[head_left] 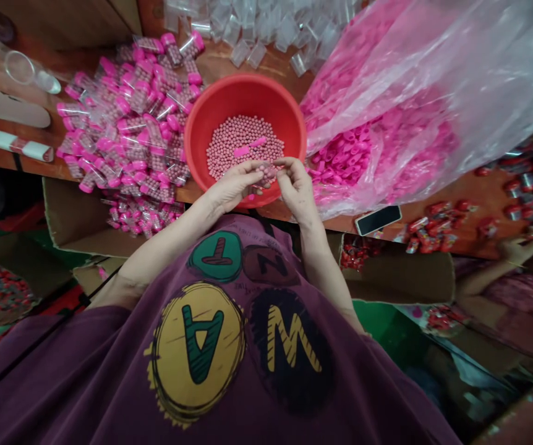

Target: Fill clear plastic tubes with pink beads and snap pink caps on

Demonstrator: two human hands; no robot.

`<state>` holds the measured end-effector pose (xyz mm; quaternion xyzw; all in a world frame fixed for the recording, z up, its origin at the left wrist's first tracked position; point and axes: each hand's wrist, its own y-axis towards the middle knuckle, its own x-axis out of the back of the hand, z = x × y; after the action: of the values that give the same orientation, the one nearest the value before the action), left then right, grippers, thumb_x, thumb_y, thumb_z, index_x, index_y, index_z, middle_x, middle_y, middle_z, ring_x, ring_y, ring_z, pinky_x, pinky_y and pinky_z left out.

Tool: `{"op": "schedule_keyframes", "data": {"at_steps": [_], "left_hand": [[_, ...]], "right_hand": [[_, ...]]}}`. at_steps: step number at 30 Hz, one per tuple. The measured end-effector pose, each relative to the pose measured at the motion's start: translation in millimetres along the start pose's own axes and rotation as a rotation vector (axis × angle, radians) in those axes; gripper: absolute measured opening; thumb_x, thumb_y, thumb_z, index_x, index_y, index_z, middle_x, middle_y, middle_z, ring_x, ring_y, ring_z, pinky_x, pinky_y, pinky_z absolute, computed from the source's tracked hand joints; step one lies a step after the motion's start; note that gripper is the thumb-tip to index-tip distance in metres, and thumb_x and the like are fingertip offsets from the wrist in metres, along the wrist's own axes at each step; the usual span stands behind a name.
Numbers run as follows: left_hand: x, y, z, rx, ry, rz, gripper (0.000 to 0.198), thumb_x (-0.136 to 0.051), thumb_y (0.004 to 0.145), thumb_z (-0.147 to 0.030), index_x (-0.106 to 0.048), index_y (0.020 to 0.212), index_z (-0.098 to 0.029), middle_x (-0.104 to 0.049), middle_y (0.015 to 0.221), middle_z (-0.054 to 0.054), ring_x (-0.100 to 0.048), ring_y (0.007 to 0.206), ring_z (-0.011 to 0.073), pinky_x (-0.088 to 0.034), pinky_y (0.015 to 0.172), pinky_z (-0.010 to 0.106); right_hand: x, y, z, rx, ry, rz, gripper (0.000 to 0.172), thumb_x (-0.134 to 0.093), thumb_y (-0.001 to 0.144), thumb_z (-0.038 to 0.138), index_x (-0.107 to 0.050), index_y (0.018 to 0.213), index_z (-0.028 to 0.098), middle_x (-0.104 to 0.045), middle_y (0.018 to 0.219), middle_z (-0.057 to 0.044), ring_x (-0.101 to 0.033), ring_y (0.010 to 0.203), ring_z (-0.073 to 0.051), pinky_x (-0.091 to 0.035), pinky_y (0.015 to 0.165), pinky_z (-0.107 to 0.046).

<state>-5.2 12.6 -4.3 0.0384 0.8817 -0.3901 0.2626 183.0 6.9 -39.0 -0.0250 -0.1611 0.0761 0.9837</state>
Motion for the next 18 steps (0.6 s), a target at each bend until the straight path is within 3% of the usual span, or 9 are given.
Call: {"op": "schedule_keyframes", "data": {"at_steps": [4,7,11,16,18], "left_hand": [[11.2,-2.9,-1.6,-0.016,-0.004,-0.079,0.018,-0.078,0.094,-0.012,-0.075,0.111,-0.016,-0.084,0.103,0.004,-0.076,0.078,0.0111,-0.054,0.070,0.023],[26.6,-9.7,-0.1,-0.018,-0.008,-0.165,0.019,-0.077,0.090,-0.009,-0.077,0.107,-0.015,-0.082,0.094,0.002,-0.074,0.073,0.0104,-0.054,0.069,0.022],[47.3,-27.5,3.8,-0.076,-0.085,-0.235,0.023,-0.081,0.084,-0.012,-0.079,0.106,-0.016,-0.081,0.090,0.001,-0.076,0.074,0.0116,-0.056,0.069,0.021],[62.4,-49.4,4.7,-0.089,-0.173,-0.317,0.021,-0.083,0.083,-0.014,-0.079,0.104,-0.016,-0.081,0.091,0.002,-0.076,0.077,0.0119,-0.057,0.069,0.021],[66.1,-55.0,3.8,-0.097,-0.187,-0.342,0.021,-0.084,0.084,-0.015,-0.078,0.105,-0.016,-0.082,0.094,0.003,-0.076,0.078,0.0122,-0.056,0.069,0.022]], "right_hand": [[-4.0,7.8,-12.5,-0.032,-0.041,-0.040,0.026,-0.054,0.109,0.048,-0.069,0.121,0.032,-0.057,0.080,0.003,-0.053,0.066,-0.017,-0.060,0.076,-0.036],[-10.7,28.2,-35.6,-0.078,-0.135,-0.015,0.021,-0.054,0.107,0.041,-0.071,0.113,0.029,-0.061,0.080,0.001,-0.058,0.070,-0.019,-0.062,0.082,-0.040],[-45.8,76.0,-64.4,0.019,-0.353,0.107,0.020,-0.053,0.101,0.025,-0.072,0.106,0.025,-0.076,0.109,-0.011,-0.071,0.110,-0.029,-0.060,0.110,-0.050],[-99.4,138.6,-69.7,0.134,-0.589,0.319,0.034,-0.049,0.104,0.016,-0.074,0.126,0.021,-0.067,0.151,-0.018,-0.059,0.144,-0.037,-0.045,0.128,-0.065],[-108.6,156.2,-70.6,0.192,-0.635,0.443,0.031,-0.050,0.105,0.015,-0.075,0.121,0.020,-0.063,0.161,-0.017,-0.050,0.155,-0.041,-0.038,0.132,-0.072]]}}
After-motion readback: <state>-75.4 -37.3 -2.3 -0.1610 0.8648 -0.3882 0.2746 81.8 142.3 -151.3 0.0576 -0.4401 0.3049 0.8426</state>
